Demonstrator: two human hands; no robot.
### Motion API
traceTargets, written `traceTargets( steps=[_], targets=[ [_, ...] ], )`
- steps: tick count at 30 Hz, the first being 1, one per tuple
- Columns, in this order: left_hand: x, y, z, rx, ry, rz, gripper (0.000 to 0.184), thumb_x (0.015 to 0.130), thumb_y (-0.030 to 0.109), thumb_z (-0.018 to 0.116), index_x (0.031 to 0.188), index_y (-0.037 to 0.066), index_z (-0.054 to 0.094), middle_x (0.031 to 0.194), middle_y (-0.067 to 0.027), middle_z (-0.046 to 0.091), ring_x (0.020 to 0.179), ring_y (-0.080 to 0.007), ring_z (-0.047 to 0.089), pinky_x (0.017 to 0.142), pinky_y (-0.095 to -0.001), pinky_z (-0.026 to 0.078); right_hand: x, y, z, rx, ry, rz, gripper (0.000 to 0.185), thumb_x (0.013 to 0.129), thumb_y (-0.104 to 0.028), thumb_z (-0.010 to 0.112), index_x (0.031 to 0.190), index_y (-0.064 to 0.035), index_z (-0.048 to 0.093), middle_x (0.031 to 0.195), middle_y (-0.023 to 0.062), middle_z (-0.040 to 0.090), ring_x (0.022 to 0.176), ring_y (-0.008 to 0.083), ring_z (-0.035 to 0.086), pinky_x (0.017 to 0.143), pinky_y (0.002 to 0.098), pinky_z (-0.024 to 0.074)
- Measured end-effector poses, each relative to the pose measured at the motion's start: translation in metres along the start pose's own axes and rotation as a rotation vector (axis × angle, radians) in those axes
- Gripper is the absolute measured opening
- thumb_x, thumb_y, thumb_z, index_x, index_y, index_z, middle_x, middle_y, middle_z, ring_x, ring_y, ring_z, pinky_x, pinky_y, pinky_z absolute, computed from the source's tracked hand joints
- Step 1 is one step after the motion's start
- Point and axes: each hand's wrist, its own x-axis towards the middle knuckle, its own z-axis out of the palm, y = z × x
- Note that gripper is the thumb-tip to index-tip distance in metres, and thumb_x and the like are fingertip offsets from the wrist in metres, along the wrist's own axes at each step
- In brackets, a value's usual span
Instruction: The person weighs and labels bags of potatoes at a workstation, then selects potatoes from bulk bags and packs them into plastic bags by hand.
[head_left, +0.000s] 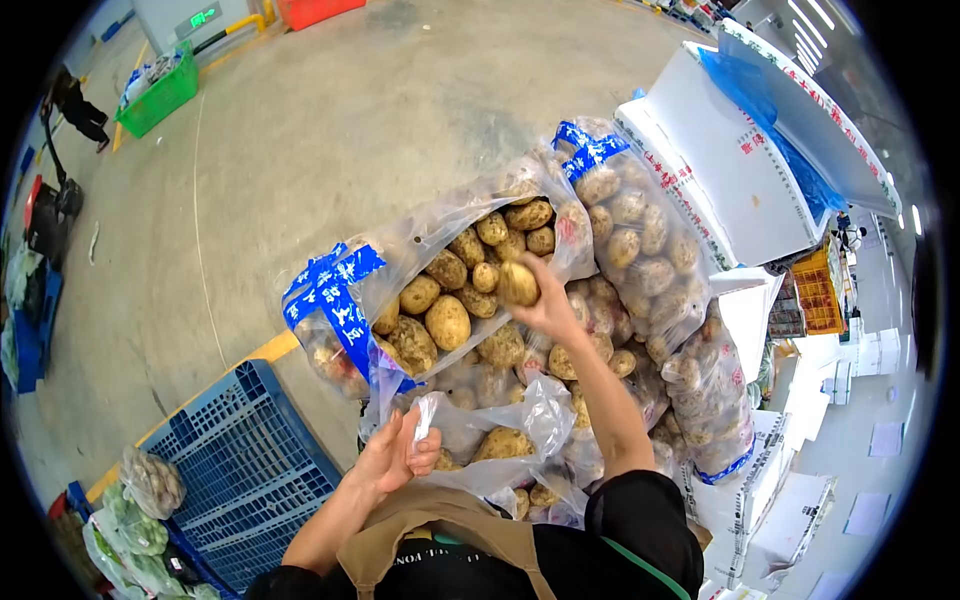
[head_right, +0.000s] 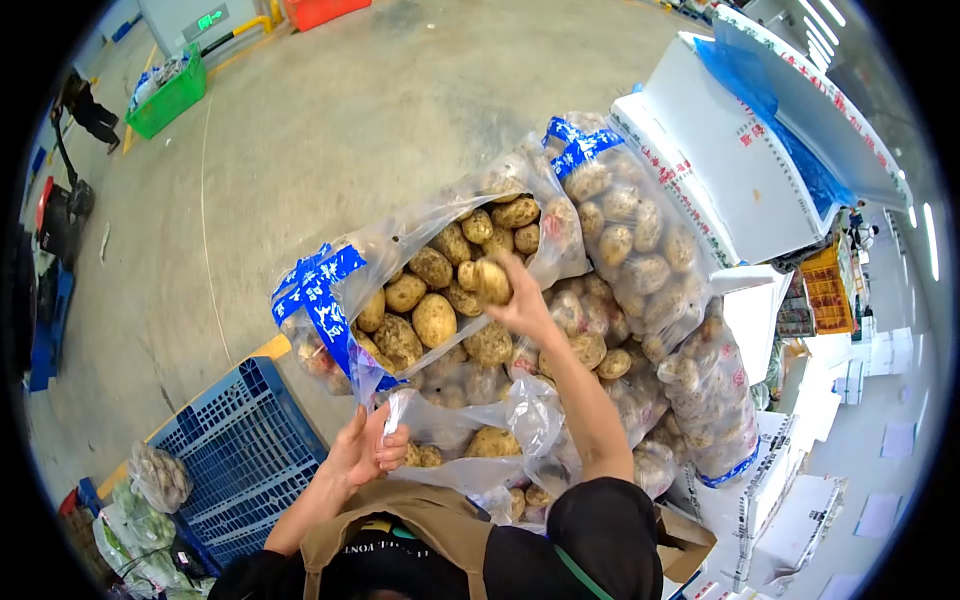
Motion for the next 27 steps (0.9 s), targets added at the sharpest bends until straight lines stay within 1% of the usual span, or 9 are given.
traceTargets(
  steps=[2, 4, 8, 11, 13, 15, 18, 25, 27],
  targets=[
    [0.004, -0.002, -0.002, -0.029, 0.011, -0.002, 0.079, 0.076, 0.068, 0.056, 0.134, 0.021, 0.032, 0.075, 0.0010, 0.040, 0.055, -0.0063, 0.033, 0.052, -0.0213, 0.028, -0.039, -0.029, -0.001, 0.351, -0.264, 0.091, 0.069, 0.061, -0.020, 0.076, 0.124, -0.0142, 0.048, 0.117, 0.0113, 0.051, 0.108, 0.0285, 0.053, 0.095, 0.0453, 0.0455],
    [0.007, 0.000, -0.001, -0.036, -0.010, -0.008, 0.076, 0.077, 0.068, 0.055, 0.133, 0.022, 0.032, 0.075, 0.0011, 0.039, 0.056, -0.0061, 0.033, 0.053, -0.0211, 0.028, -0.082, -0.022, 0.019, 0.357, -0.609, 0.126, 0.079, 0.059, -0.033, 0.079, 0.126, -0.0079, 0.046, 0.123, 0.0127, 0.048, 0.114, 0.0280, 0.050, 0.100, 0.0433, 0.0415],
    [0.006, 0.001, 0.006, -0.031, -0.040, -0.026, 0.078, 0.077, 0.068, 0.054, 0.135, 0.023, 0.030, 0.076, 0.0007, 0.040, 0.055, -0.0063, 0.033, 0.052, -0.0210, 0.028, -0.109, -0.020, 0.042, 0.058, -0.988, -0.108, 0.061, 0.073, -0.030, 0.070, 0.124, -0.0046, 0.050, 0.116, 0.0151, 0.056, 0.104, 0.0266, 0.056, 0.095, 0.0399, 0.0455],
    [0.007, -0.006, 0.002, -0.016, -0.035, -0.048, 0.081, 0.075, 0.069, 0.055, 0.137, 0.023, 0.029, 0.075, 0.0003, 0.040, 0.054, -0.0068, 0.034, 0.051, -0.0210, 0.028, -0.056, 0.010, 0.042, 0.111, -0.375, 0.183, 0.052, 0.079, -0.023, 0.063, 0.125, -0.0031, 0.050, 0.105, 0.0186, 0.063, 0.095, 0.0269, 0.062, 0.088, 0.0386, 0.0490],
    [0.007, -0.009, -0.001, -0.019, -0.048, -0.058, 0.080, 0.076, 0.069, 0.055, 0.135, 0.023, 0.029, 0.076, 0.0005, 0.040, 0.056, -0.0067, 0.033, 0.052, -0.0210, 0.028, 0.002, 0.046, 0.040, -0.243, -0.047, 0.075, 0.060, 0.077, -0.024, 0.066, 0.127, 0.0016, 0.046, 0.126, 0.0257, 0.049, 0.111, 0.0337, 0.054, 0.093, 0.0413, 0.0450],
    [0.005, -0.011, -0.001, -0.050, -0.066, -0.065, 0.075, 0.077, 0.067, 0.055, 0.131, 0.021, 0.029, 0.078, 0.0009, 0.041, 0.059, -0.0062, 0.033, 0.054, -0.0209, 0.028, 0.038, 0.070, 0.051, -0.647, -0.306, 0.418, 0.060, 0.074, -0.016, 0.069, 0.125, 0.0057, 0.047, 0.133, 0.0323, 0.039, 0.118, 0.0408, 0.046, 0.097, 0.0440, 0.0400],
    [0.002, -0.011, -0.003, -0.065, -0.095, -0.038, 0.076, 0.078, 0.066, 0.055, 0.132, 0.021, 0.029, 0.078, 0.0009, 0.041, 0.059, -0.0063, 0.033, 0.054, -0.0209, 0.028, 0.037, 0.123, 0.089, -1.044, -0.548, 0.582, 0.060, 0.072, -0.016, 0.069, 0.124, 0.0053, 0.049, 0.132, 0.0348, 0.036, 0.114, 0.0474, 0.046, 0.094, 0.0474, 0.0402],
    [-0.001, -0.010, -0.004, -0.086, -0.076, -0.014, 0.078, 0.078, 0.066, 0.056, 0.136, 0.022, 0.027, 0.077, 0.0011, 0.040, 0.059, -0.0066, 0.032, 0.054, -0.0205, 0.026, 0.036, 0.131, 0.083, -0.893, -0.611, 0.517, 0.061, 0.068, -0.021, 0.071, 0.119, 0.0066, 0.053, 0.132, 0.0304, 0.040, 0.110, 0.0467, 0.051, 0.090, 0.0476, 0.0439],
    [0.000, -0.010, -0.005, -0.103, -0.089, -0.020, 0.077, 0.078, 0.066, 0.055, 0.134, 0.022, 0.028, 0.076, 0.0012, 0.039, 0.059, -0.0066, 0.032, 0.054, -0.0204, 0.026, 0.026, 0.114, 0.061, -0.693, -0.424, 0.403, 0.068, 0.057, -0.028, 0.075, 0.114, 0.0033, 0.057, 0.114, 0.0238, 0.058, 0.096, 0.0330, 0.061, 0.083, 0.0429, 0.0483]
  ],
)
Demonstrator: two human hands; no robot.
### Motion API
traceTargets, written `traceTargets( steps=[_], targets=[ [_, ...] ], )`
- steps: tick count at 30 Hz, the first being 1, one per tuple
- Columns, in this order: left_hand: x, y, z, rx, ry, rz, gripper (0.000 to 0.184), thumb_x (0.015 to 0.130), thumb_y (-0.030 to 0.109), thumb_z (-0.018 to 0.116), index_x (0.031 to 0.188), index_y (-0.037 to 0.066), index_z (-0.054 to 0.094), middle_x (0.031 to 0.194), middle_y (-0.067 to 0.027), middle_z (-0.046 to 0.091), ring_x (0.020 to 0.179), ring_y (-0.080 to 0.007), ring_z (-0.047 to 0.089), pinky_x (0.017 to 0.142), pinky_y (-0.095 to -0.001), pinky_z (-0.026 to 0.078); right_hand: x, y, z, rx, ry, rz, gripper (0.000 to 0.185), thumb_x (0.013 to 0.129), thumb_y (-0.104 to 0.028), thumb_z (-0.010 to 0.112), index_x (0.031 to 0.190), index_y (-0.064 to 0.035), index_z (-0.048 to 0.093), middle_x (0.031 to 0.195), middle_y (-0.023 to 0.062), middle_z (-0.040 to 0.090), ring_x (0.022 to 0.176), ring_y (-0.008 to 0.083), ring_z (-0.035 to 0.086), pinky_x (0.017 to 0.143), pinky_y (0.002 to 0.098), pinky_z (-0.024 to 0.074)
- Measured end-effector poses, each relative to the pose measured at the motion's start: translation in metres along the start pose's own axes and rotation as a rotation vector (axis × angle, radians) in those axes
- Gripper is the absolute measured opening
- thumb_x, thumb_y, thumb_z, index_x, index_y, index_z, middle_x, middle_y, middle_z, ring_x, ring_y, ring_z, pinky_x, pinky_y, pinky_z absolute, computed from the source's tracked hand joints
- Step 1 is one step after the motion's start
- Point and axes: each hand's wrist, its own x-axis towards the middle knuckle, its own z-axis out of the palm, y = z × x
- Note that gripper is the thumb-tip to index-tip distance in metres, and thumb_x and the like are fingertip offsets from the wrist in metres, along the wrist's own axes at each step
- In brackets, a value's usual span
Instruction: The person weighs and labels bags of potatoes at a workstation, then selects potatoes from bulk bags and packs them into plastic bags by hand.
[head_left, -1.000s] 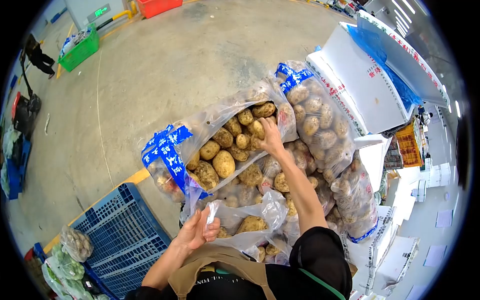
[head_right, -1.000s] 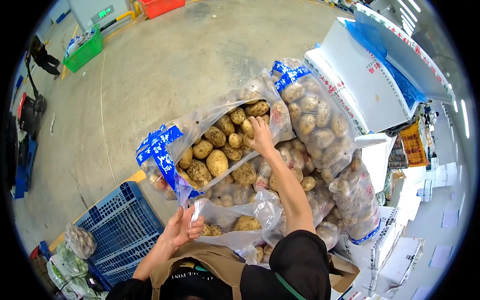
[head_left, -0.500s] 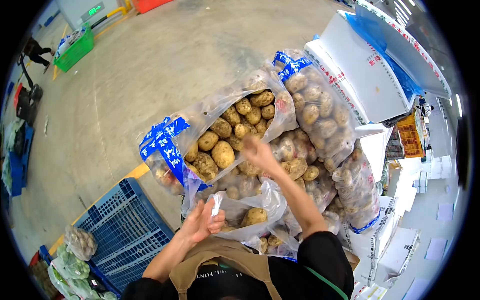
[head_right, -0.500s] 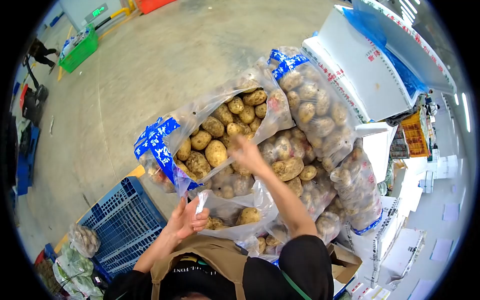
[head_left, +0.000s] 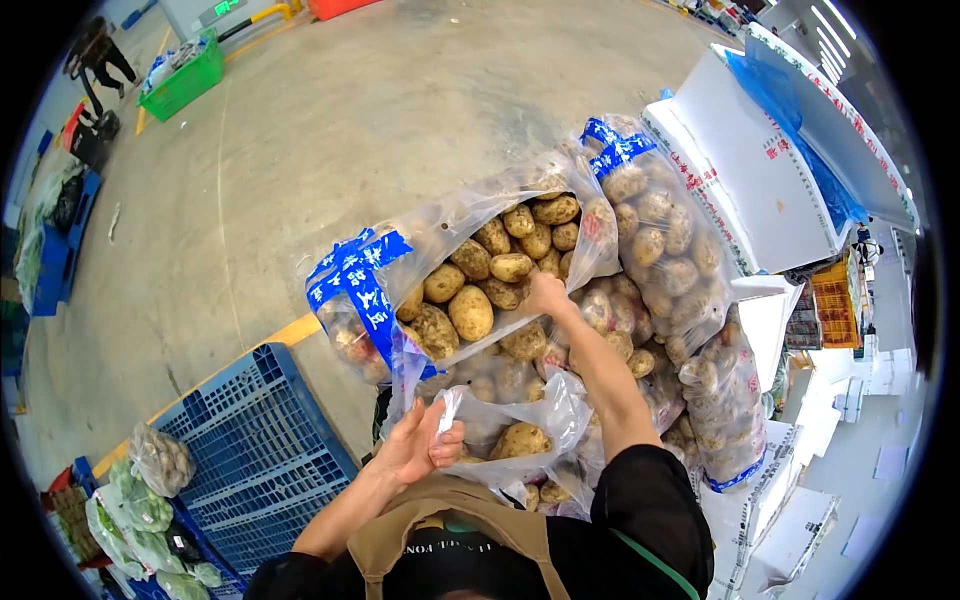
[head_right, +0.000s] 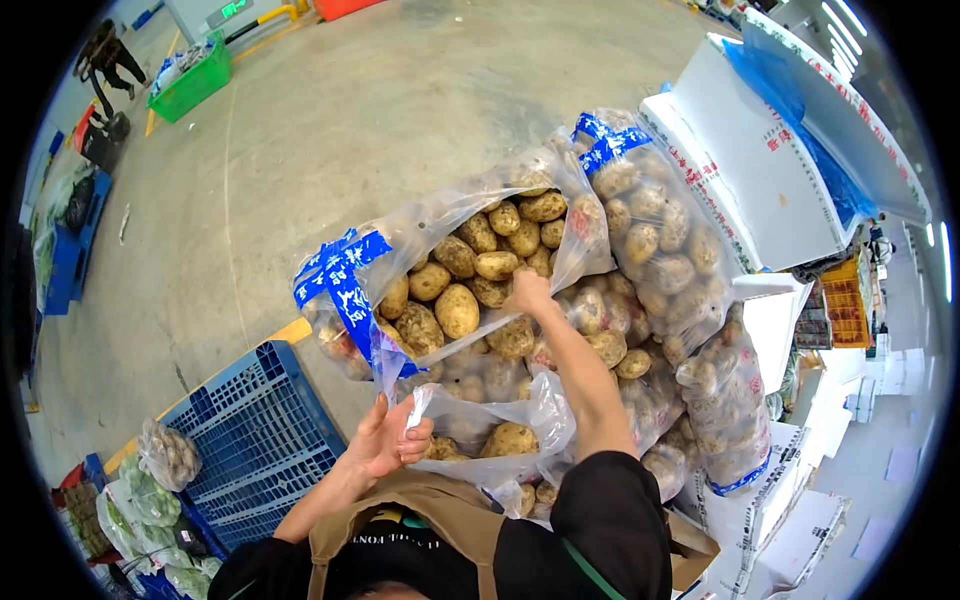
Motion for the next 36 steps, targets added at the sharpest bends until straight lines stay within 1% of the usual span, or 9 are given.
traceTargets(
  steps=[4, 10, 13, 15, 18, 23, 27, 32, 36],
  targets=[
    [0.009, 0.005, -0.001, 0.003, 0.022, -0.005, 0.073, 0.077, 0.067, 0.055, 0.129, 0.022, 0.031, 0.076, 0.0009, 0.039, 0.059, -0.0074, 0.032, 0.054, -0.0208, 0.027, -0.069, -0.006, -0.083, 0.787, -0.119, -0.357, 0.083, 0.054, -0.029, 0.075, 0.129, -0.0023, 0.048, 0.118, 0.0151, 0.058, 0.097, 0.0259, 0.059, 0.087, 0.0394, 0.0481],
    [0.013, 0.005, 0.001, -0.025, 0.051, 0.002, 0.076, 0.077, 0.067, 0.055, 0.134, 0.021, 0.033, 0.074, 0.0004, 0.041, 0.055, -0.0069, 0.034, 0.053, -0.0203, 0.028, -0.158, -0.034, -0.051, 0.456, -0.799, -0.828, 0.070, 0.070, -0.044, 0.069, 0.128, -0.0084, 0.051, 0.120, 0.0135, 0.058, 0.111, 0.0279, 0.054, 0.095, 0.0440, 0.0439],
    [0.012, 0.005, 0.000, -0.030, 0.041, -0.019, 0.076, 0.077, 0.067, 0.056, 0.135, 0.022, 0.033, 0.075, 0.0005, 0.041, 0.055, -0.0067, 0.034, 0.053, -0.0202, 0.028, -0.135, -0.043, -0.054, 0.397, -0.496, -0.717, 0.061, 0.075, -0.038, 0.068, 0.126, -0.0068, 0.053, 0.119, 0.0154, 0.058, 0.111, 0.0272, 0.054, 0.092, 0.0410, 0.0462],
    [0.011, 0.002, -0.003, -0.024, 0.033, -0.025, 0.077, 0.077, 0.067, 0.055, 0.135, 0.023, 0.032, 0.075, 0.0006, 0.041, 0.055, -0.0068, 0.034, 0.054, -0.0206, 0.028, -0.070, -0.037, -0.047, 0.764, 0.009, -0.296, 0.061, 0.075, -0.027, 0.068, 0.124, 0.0038, 0.050, 0.116, 0.0214, 0.058, 0.104, 0.0274, 0.058, 0.090, 0.0377, 0.0464],
    [0.007, -0.001, -0.003, -0.015, 0.037, -0.033, 0.078, 0.077, 0.068, 0.056, 0.137, 0.023, 0.032, 0.076, 0.0008, 0.041, 0.056, -0.0072, 0.034, 0.055, -0.0213, 0.028, 0.040, -0.029, -0.032, 0.530, 0.614, -0.028, 0.074, 0.071, -0.026, 0.068, 0.132, 0.0045, 0.038, 0.123, 0.0264, 0.048, 0.114, 0.0382, 0.048, 0.094, 0.0427, 0.0410],
    [0.000, -0.003, 0.000, -0.024, 0.037, -0.034, 0.079, 0.077, 0.068, 0.055, 0.137, 0.023, 0.032, 0.076, 0.0014, 0.041, 0.057, -0.0070, 0.033, 0.055, -0.0215, 0.027, 0.118, -0.048, -0.019, 0.280, 0.586, 0.296, 0.063, 0.068, -0.026, 0.074, 0.118, -0.0002, 0.046, 0.111, 0.0242, 0.042, 0.101, 0.0439, 0.047, 0.087, 0.0494, 0.0427],
    [0.001, -0.003, -0.003, -0.029, 0.028, -0.001, 0.077, 0.078, 0.067, 0.054, 0.136, 0.022, 0.031, 0.075, 0.0018, 0.040, 0.056, -0.0067, 0.033, 0.055, -0.0213, 0.027, 0.081, -0.045, -0.043, 0.317, 0.527, 0.245, 0.068, 0.065, -0.029, 0.075, 0.123, -0.0015, 0.052, 0.117, 0.0271, 0.047, 0.108, 0.0398, 0.049, 0.088, 0.0438, 0.0449],
    [0.008, 0.003, 0.001, -0.011, 0.051, 0.003, 0.076, 0.078, 0.068, 0.054, 0.135, 0.022, 0.032, 0.074, 0.0018, 0.039, 0.055, -0.0065, 0.033, 0.054, -0.0213, 0.027, -0.055, -0.025, -0.088, 0.935, -0.007, -0.012, 0.074, 0.063, -0.035, 0.075, 0.125, -0.0018, 0.052, 0.117, 0.0184, 0.060, 0.101, 0.0264, 0.060, 0.085, 0.0349, 0.0488],
    [0.013, 0.004, 0.000, -0.024, 0.056, -0.015, 0.076, 0.078, 0.068, 0.053, 0.135, 0.023, 0.031, 0.074, 0.0017, 0.039, 0.055, -0.0067, 0.034, 0.054, -0.0216, 0.028, -0.149, -0.020, -0.060, 0.593, -0.542, -0.380, 0.068, 0.071, -0.039, 0.071, 0.125, -0.0020, 0.053, 0.117, 0.0164, 0.059, 0.102, 0.0234, 0.059, 0.089, 0.0341, 0.0484]
  ],
)
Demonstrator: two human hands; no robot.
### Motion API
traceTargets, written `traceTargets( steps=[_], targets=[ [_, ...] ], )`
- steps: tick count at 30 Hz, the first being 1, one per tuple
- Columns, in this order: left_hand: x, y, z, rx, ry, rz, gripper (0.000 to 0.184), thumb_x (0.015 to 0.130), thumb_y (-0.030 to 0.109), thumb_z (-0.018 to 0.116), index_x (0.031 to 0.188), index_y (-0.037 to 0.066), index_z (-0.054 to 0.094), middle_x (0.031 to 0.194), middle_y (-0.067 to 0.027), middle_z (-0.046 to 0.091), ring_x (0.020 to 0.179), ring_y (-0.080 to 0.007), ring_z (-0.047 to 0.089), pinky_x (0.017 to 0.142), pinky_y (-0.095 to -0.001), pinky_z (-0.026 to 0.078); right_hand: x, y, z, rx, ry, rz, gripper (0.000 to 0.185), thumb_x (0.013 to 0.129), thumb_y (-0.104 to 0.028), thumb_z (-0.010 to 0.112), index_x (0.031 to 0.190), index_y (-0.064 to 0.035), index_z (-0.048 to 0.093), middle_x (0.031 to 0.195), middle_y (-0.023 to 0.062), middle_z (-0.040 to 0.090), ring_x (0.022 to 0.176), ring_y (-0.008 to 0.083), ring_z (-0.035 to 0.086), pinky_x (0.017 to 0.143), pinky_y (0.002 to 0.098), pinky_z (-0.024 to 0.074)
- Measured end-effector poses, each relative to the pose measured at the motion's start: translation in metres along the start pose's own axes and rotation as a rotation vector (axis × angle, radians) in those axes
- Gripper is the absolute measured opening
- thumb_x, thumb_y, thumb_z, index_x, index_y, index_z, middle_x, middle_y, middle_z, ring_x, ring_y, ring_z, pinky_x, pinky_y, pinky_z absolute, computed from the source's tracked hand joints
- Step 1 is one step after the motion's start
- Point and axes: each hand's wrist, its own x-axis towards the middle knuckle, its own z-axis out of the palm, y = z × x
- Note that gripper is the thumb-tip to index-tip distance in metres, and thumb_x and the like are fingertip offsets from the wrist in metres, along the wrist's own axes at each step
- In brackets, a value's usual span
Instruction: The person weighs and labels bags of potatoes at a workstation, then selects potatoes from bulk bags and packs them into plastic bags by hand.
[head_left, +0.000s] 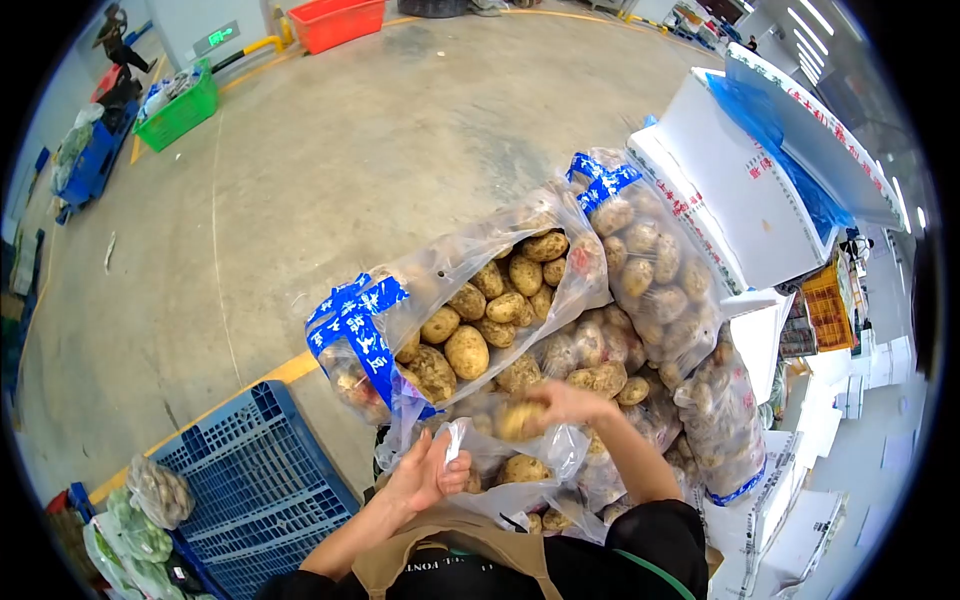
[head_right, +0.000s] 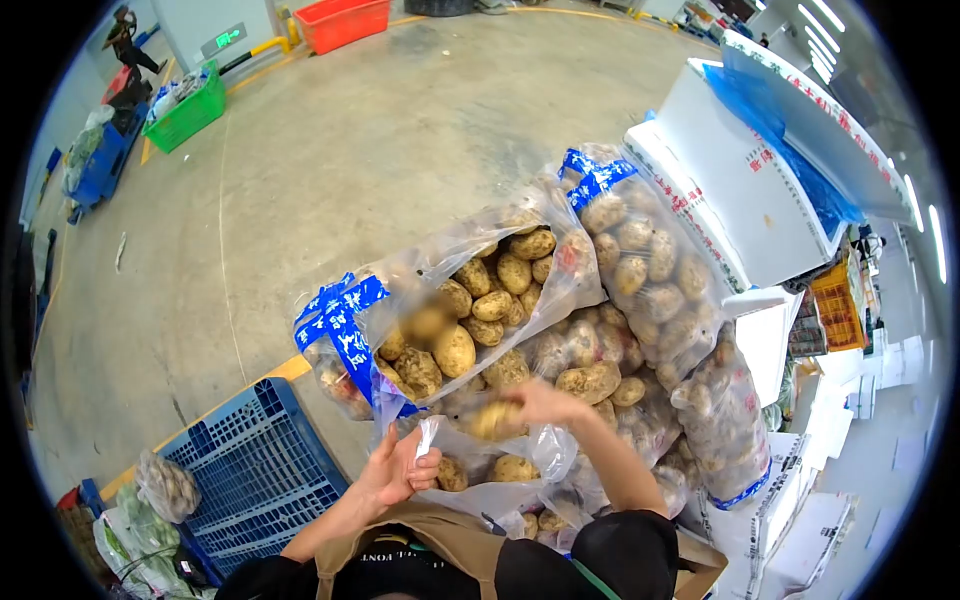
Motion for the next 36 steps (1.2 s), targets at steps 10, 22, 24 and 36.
traceTargets(
  steps=[10, 22, 24, 36],
  targets=[
    [-0.009, -0.006, -0.001, 0.019, 0.015, 0.009, 0.080, 0.077, 0.069, 0.054, 0.137, 0.023, 0.029, 0.077, 0.0004, 0.039, 0.058, -0.0066, 0.033, 0.056, -0.0212, 0.028, 0.215, 0.060, -0.114, 0.179, 1.224, -0.020, 0.066, 0.073, -0.028, 0.071, 0.125, 0.0052, 0.047, 0.111, 0.0213, 0.059, 0.103, 0.0286, 0.055, 0.084, 0.0389, 0.0452],
    [-0.006, 0.001, 0.000, -0.034, -0.009, 0.014, 0.071, 0.079, 0.067, 0.052, 0.131, 0.023, 0.031, 0.078, 0.0009, 0.036, 0.062, -0.0070, 0.032, 0.055, -0.0201, 0.026, 0.088, 0.037, -0.064, 1.060, 0.735, -0.261, 0.055, 0.071, -0.007, 0.069, 0.122, 0.0031, 0.049, 0.109, 0.0116, 0.061, 0.096, 0.0218, 0.061, 0.081, 0.0323, 0.0511],
    [0.000, 0.004, -0.002, -0.034, -0.026, 0.015, 0.071, 0.079, 0.067, 0.052, 0.130, 0.024, 0.031, 0.078, 0.0007, 0.036, 0.061, -0.0072, 0.032, 0.055, -0.0201, 0.026, 0.033, 0.043, -0.032, 0.780, 0.404, -0.237, 0.066, 0.071, -0.014, 0.069, 0.130, 0.0013, 0.043, 0.118, 0.0150, 0.058, 0.104, 0.0256, 0.059, 0.091, 0.0349, 0.0475],
    [-0.005, -0.005, -0.002, -0.021, 0.000, 0.016, 0.075, 0.076, 0.068, 0.056, 0.130, 0.023, 0.031, 0.078, -0.0001, 0.037, 0.060, -0.0073, 0.032, 0.055, -0.0208, 0.026, 0.168, 0.084, -0.049, -0.526, 0.807, 0.097, 0.080, 0.070, -0.023, 0.074, 0.133, 0.0046, 0.034, 0.130, 0.0275, 0.038, 0.119, 0.0396, 0.042, 0.098, 0.0446, 0.0389]
  ],
)
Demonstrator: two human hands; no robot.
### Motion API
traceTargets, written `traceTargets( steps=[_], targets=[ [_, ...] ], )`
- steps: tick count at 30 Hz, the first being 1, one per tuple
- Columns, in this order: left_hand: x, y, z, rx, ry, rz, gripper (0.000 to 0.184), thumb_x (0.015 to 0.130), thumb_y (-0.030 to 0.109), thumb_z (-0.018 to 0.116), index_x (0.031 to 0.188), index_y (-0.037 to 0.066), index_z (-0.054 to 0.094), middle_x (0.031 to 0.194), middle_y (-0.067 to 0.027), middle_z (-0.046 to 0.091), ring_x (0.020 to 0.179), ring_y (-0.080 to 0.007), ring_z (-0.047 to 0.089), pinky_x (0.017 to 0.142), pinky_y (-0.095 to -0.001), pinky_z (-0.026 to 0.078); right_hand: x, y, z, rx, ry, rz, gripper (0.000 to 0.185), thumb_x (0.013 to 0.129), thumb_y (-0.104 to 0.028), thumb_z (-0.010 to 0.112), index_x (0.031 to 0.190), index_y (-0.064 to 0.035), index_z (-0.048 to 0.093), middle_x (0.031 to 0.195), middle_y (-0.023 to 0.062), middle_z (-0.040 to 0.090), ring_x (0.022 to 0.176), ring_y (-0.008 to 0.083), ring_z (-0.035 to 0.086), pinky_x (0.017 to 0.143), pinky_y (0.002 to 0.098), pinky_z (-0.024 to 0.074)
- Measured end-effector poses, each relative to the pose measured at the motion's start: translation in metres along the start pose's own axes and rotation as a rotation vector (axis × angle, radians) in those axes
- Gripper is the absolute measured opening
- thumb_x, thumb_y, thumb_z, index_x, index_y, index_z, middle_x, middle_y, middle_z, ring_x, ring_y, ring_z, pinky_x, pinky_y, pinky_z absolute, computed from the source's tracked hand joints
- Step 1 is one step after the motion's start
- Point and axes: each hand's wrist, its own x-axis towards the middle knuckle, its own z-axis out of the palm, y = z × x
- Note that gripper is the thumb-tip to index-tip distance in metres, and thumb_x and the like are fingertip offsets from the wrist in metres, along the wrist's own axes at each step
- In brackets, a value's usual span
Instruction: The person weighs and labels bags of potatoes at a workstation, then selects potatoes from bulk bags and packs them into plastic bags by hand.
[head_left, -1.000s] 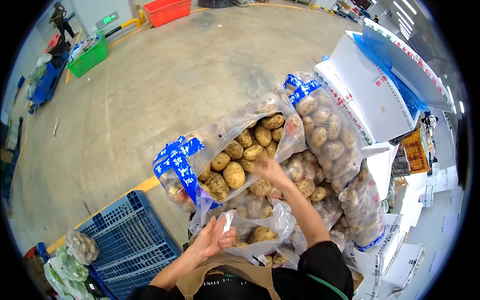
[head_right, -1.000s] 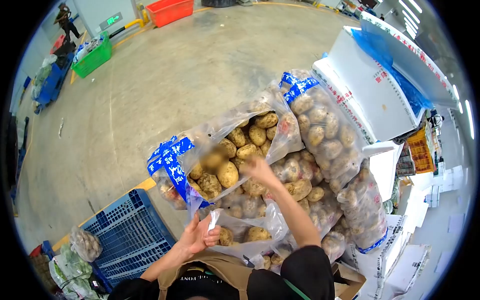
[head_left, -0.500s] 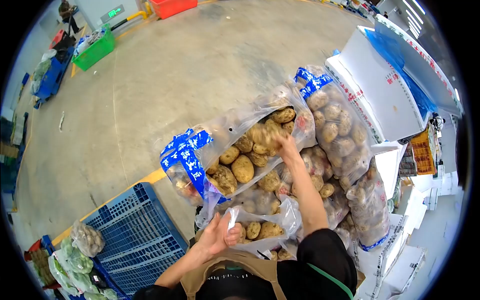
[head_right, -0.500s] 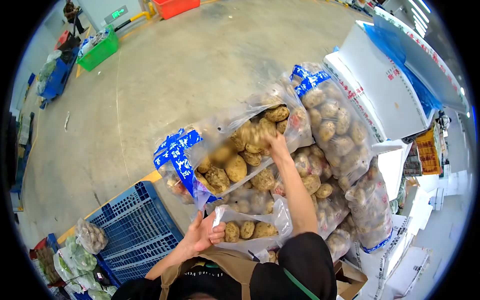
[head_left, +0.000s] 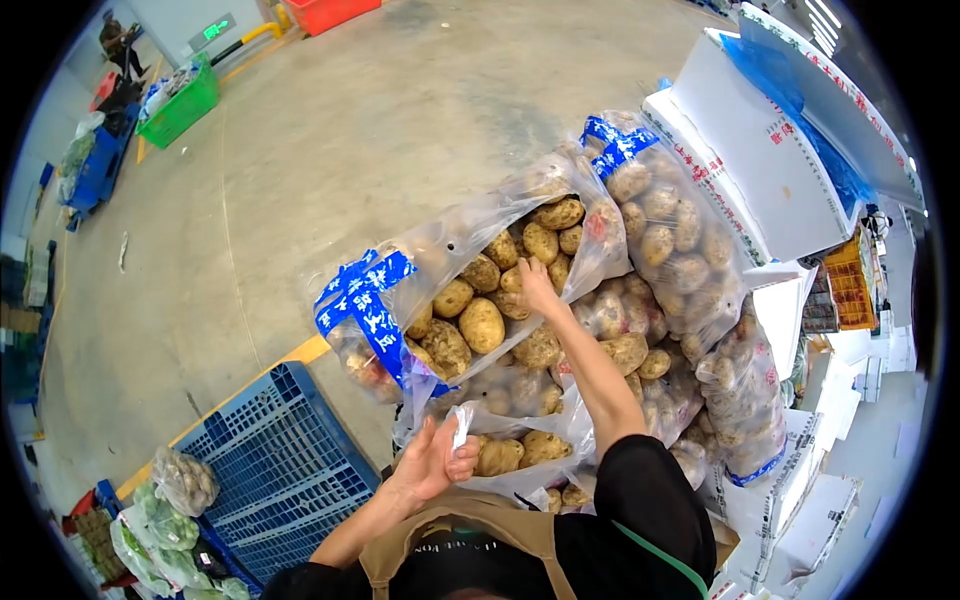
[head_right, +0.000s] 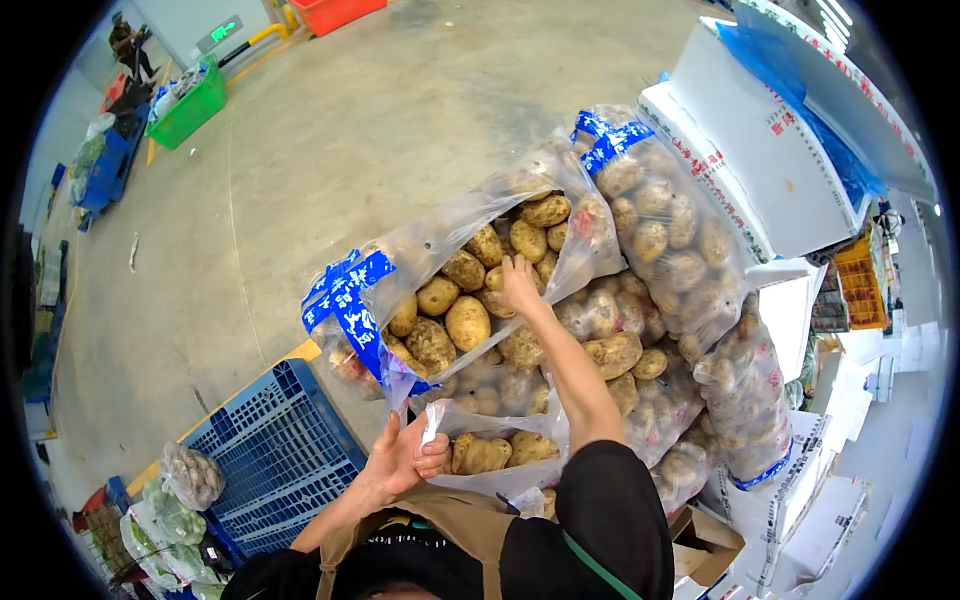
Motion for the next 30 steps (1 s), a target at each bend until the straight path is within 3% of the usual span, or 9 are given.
traceTargets(
  steps=[3, 8, 10, 12, 14, 17, 20, 23, 30],
  targets=[
    [-0.005, -0.002, -0.001, -0.014, 0.002, 0.018, 0.078, 0.076, 0.068, 0.056, 0.134, 0.023, 0.029, 0.078, -0.0003, 0.038, 0.061, -0.0073, 0.033, 0.055, -0.0212, 0.027, 0.026, -0.004, 0.010, -0.105, -0.206, 0.205, 0.087, 0.064, -0.023, 0.080, 0.132, 0.0045, 0.033, 0.126, 0.0258, 0.040, 0.113, 0.0421, 0.043, 0.095, 0.0467, 0.0400],
    [-0.005, -0.004, -0.007, -0.081, 0.011, 0.037, 0.078, 0.077, 0.064, 0.058, 0.136, 0.022, 0.030, 0.079, -0.0001, 0.037, 0.061, -0.0079, 0.033, 0.056, -0.0212, 0.027, -0.012, 0.001, -0.024, 0.553, -0.016, 0.014, 0.080, 0.061, -0.036, 0.079, 0.122, 0.0059, 0.049, 0.119, 0.0253, 0.054, 0.113, 0.0320, 0.052, 0.091, 0.0409, 0.0435],
    [0.000, -0.001, -0.009, -0.077, -0.012, 0.019, 0.074, 0.078, 0.065, 0.057, 0.134, 0.022, 0.033, 0.079, -0.0002, 0.037, 0.061, -0.0081, 0.032, 0.056, -0.0212, 0.027, -0.059, -0.024, -0.074, 0.513, -0.143, -0.227, 0.071, 0.065, -0.036, 0.073, 0.120, 0.0046, 0.052, 0.111, 0.0151, 0.062, 0.096, 0.0230, 0.061, 0.084, 0.0357, 0.0491],
    [0.005, 0.000, -0.009, -0.073, -0.020, -0.006, 0.073, 0.078, 0.065, 0.056, 0.132, 0.022, 0.035, 0.079, -0.0004, 0.037, 0.061, -0.0081, 0.033, 0.056, -0.0213, 0.027, -0.099, -0.055, -0.120, 0.623, -0.836, -0.225, 0.073, 0.068, -0.041, 0.074, 0.124, 0.0002, 0.051, 0.116, 0.0151, 0.059, 0.094, 0.0246, 0.060, 0.084, 0.0358, 0.0489],
    [0.008, 0.001, -0.005, -0.056, 0.003, -0.016, 0.071, 0.078, 0.066, 0.055, 0.131, 0.022, 0.036, 0.079, -0.0006, 0.036, 0.061, -0.0081, 0.032, 0.056, -0.0216, 0.027, -0.146, -0.064, -0.101, 0.630, -0.876, -0.426, 0.061, 0.072, -0.036, 0.073, 0.123, -0.0070, 0.055, 0.103, 0.0120, 0.063, 0.090, 0.0197, 0.061, 0.078, 0.0334, 0.0505],
    [0.005, 0.003, -0.003, -0.036, 0.022, -0.029, 0.073, 0.078, 0.066, 0.054, 0.133, 0.022, 0.035, 0.078, -0.0009, 0.036, 0.061, -0.0082, 0.032, 0.057, -0.0221, 0.027, -0.166, -0.068, -0.076, 0.388, -0.719, -0.688, 0.053, 0.077, -0.034, 0.070, 0.119, -0.0046, 0.058, 0.100, 0.0139, 0.065, 0.086, 0.0212, 0.063, 0.078, 0.0337, 0.0507],
    [0.002, 0.004, 0.004, -0.057, -0.014, -0.026, 0.075, 0.079, 0.066, 0.054, 0.135, 0.022, 0.032, 0.079, -0.0011, 0.036, 0.061, -0.0086, 0.032, 0.057, -0.0223, 0.027, -0.097, -0.076, -0.082, 0.779, -0.452, 0.027, 0.052, 0.078, -0.036, 0.067, 0.111, 0.0039, 0.059, 0.088, 0.0196, 0.066, 0.081, 0.0281, 0.065, 0.075, 0.0368, 0.0511],
    [0.000, 0.001, -0.003, -0.055, -0.031, -0.021, 0.076, 0.079, 0.065, 0.055, 0.137, 0.023, 0.030, 0.079, -0.0004, 0.036, 0.061, -0.0087, 0.032, 0.058, -0.0228, 0.027, 0.017, -0.026, -0.001, 0.387, 0.141, 0.047, 0.071, 0.080, -0.036, 0.063, 0.133, 0.0047, 0.037, 0.134, 0.0289, 0.038, 0.125, 0.0406, 0.036, 0.102, 0.0448, 0.0339],
    [-0.006, -0.004, -0.007, -0.080, -0.021, 0.007, 0.076, 0.080, 0.064, 0.053, 0.138, 0.022, 0.027, 0.079, 0.0004, 0.035, 0.062, -0.0077, 0.032, 0.057, -0.0218, 0.027, 0.111, -0.021, 0.044, 0.307, 0.151, 0.253, 0.066, 0.070, -0.039, 0.072, 0.123, -0.0082, 0.049, 0.120, 0.0229, 0.049, 0.111, 0.0418, 0.047, 0.091, 0.0535, 0.0379]
  ],
)
